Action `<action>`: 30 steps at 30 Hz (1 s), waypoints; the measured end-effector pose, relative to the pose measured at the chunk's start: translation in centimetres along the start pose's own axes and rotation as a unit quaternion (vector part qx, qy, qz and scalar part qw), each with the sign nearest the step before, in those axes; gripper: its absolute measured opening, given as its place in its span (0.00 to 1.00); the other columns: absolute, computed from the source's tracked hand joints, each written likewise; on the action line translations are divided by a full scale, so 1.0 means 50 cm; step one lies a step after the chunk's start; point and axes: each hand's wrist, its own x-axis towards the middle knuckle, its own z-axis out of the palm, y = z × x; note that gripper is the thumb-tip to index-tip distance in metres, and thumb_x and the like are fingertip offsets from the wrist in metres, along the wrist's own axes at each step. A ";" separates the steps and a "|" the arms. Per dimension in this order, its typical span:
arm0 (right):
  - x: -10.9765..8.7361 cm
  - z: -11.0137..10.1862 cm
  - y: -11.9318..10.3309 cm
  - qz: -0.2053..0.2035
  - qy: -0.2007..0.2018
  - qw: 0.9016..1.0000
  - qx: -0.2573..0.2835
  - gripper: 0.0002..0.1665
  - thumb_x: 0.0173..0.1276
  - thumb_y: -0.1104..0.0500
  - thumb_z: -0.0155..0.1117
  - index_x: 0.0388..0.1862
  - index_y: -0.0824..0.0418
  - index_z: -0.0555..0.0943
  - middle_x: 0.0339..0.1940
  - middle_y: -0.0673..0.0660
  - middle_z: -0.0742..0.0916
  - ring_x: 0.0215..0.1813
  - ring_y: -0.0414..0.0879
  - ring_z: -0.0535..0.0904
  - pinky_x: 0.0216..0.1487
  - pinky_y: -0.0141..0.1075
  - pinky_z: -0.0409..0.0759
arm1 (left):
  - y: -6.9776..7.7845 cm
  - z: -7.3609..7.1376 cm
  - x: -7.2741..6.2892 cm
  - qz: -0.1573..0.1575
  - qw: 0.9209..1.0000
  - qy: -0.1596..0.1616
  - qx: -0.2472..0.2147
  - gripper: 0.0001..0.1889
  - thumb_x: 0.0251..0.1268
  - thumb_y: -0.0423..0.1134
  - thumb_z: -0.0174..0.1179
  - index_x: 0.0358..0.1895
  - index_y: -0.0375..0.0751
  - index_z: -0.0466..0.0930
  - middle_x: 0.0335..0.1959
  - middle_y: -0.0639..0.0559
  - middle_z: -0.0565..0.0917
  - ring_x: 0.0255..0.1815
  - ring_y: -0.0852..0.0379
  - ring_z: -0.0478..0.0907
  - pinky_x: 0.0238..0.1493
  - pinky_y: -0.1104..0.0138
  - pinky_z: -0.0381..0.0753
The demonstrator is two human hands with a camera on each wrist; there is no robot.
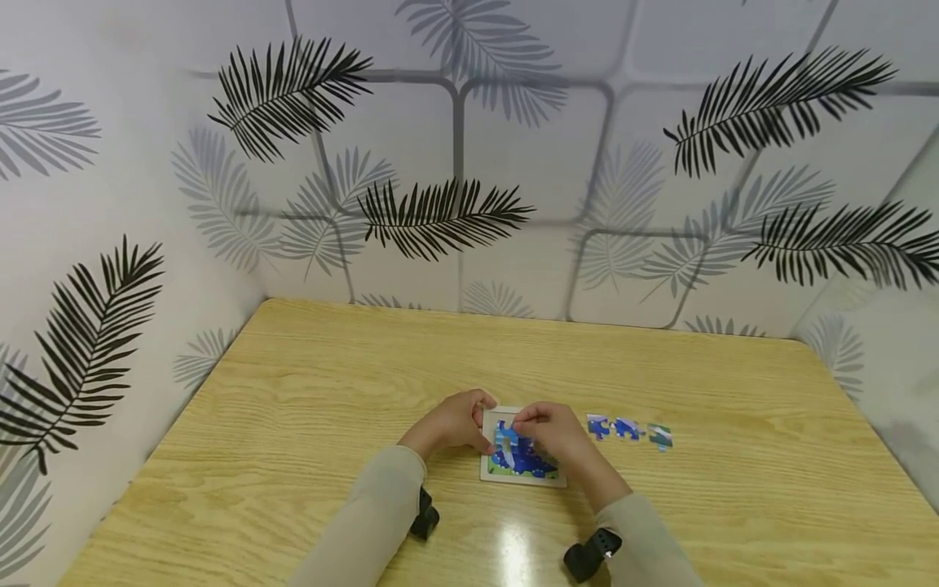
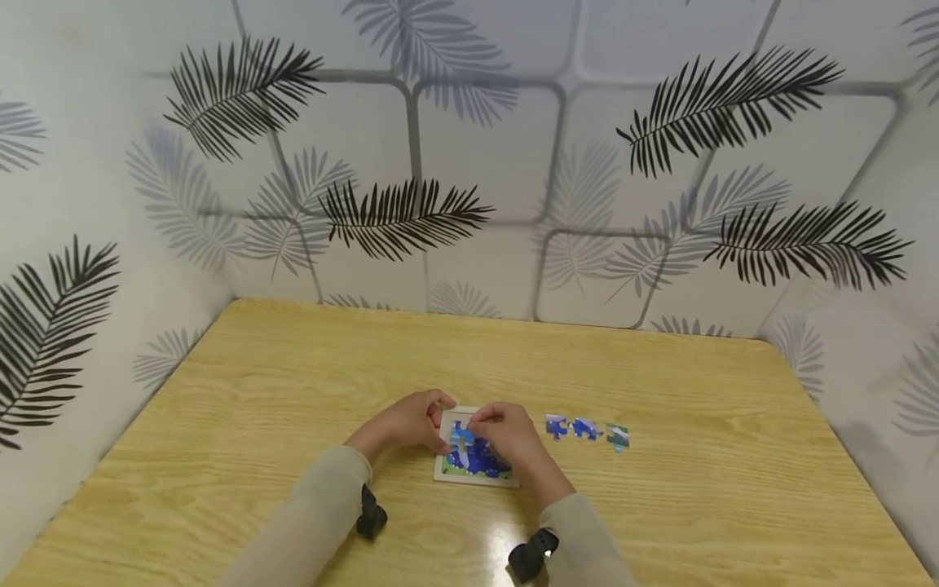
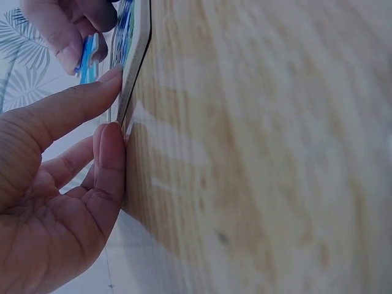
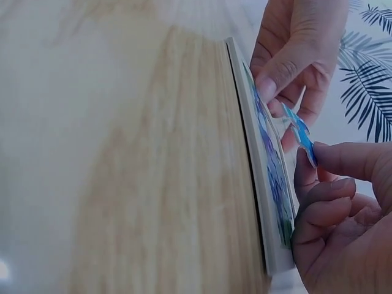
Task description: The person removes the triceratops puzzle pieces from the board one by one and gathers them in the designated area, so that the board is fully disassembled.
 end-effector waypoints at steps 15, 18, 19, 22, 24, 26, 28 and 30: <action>-0.044 -0.112 0.036 -0.014 0.019 0.998 -0.063 0.06 0.65 0.62 0.63 0.35 0.66 0.80 0.32 0.54 0.83 0.35 0.46 0.73 0.37 0.37 0.70 | 0.005 0.001 -0.003 0.000 1.000 0.010 0.006 0.33 0.42 0.28 0.74 0.57 0.37 0.73 0.28 0.50 0.69 0.28 0.55 0.64 0.31 0.65 0.64; -0.056 -0.136 0.050 -0.030 0.013 0.997 -0.071 0.07 0.65 0.63 0.63 0.35 0.67 0.79 0.32 0.54 0.83 0.35 0.45 0.75 0.37 0.37 0.71 | 0.001 0.004 -0.005 0.000 1.000 0.012 0.008 0.33 0.42 0.28 0.74 0.57 0.37 0.73 0.28 0.49 0.69 0.28 0.55 0.64 0.31 0.66 0.64; -0.059 -0.144 0.054 -0.033 0.011 0.997 -0.074 0.06 0.65 0.63 0.63 0.35 0.67 0.79 0.32 0.54 0.83 0.35 0.45 0.75 0.37 0.37 0.71 | 0.000 0.005 -0.004 -0.001 1.000 0.013 0.007 0.33 0.42 0.28 0.74 0.57 0.37 0.73 0.28 0.49 0.69 0.28 0.55 0.64 0.31 0.66 0.64; -0.067 -0.167 0.063 -0.038 0.008 0.996 -0.083 0.06 0.65 0.64 0.62 0.34 0.69 0.78 0.32 0.54 0.83 0.34 0.45 0.75 0.35 0.37 0.72 | -0.001 0.005 -0.001 -0.001 1.000 0.012 0.007 0.33 0.42 0.28 0.74 0.57 0.37 0.72 0.28 0.50 0.68 0.28 0.55 0.64 0.31 0.66 0.64; -0.070 -0.180 0.069 -0.033 0.011 0.995 -0.089 0.06 0.65 0.64 0.62 0.34 0.69 0.78 0.32 0.54 0.83 0.33 0.44 0.74 0.34 0.36 0.72 | -0.001 0.005 0.001 -0.001 1.000 0.013 0.007 0.34 0.42 0.28 0.75 0.57 0.37 0.72 0.28 0.50 0.68 0.28 0.55 0.64 0.31 0.66 0.64; -0.072 -0.190 0.076 -0.032 0.016 0.995 -0.097 0.07 0.65 0.64 0.62 0.34 0.69 0.78 0.32 0.54 0.83 0.33 0.44 0.74 0.33 0.36 0.71 | -0.001 0.004 0.001 0.001 1.000 0.012 0.009 0.34 0.42 0.28 0.75 0.57 0.37 0.72 0.28 0.50 0.68 0.28 0.55 0.64 0.31 0.66 0.64; -0.075 -0.200 0.082 -0.030 0.020 0.994 -0.103 0.07 0.64 0.64 0.63 0.33 0.69 0.78 0.32 0.54 0.83 0.32 0.44 0.73 0.32 0.36 0.71 | -0.001 0.004 0.000 0.003 1.000 0.010 0.009 0.34 0.42 0.28 0.75 0.57 0.37 0.72 0.28 0.50 0.68 0.28 0.55 0.63 0.30 0.66 0.64; -0.078 -0.208 0.089 -0.026 0.026 0.993 -0.110 0.07 0.64 0.63 0.63 0.33 0.69 0.79 0.31 0.54 0.83 0.32 0.44 0.72 0.32 0.35 0.70 | -0.002 0.004 -0.001 0.004 1.000 0.007 0.006 0.33 0.42 0.28 0.74 0.57 0.37 0.72 0.28 0.50 0.68 0.27 0.55 0.63 0.30 0.66 0.64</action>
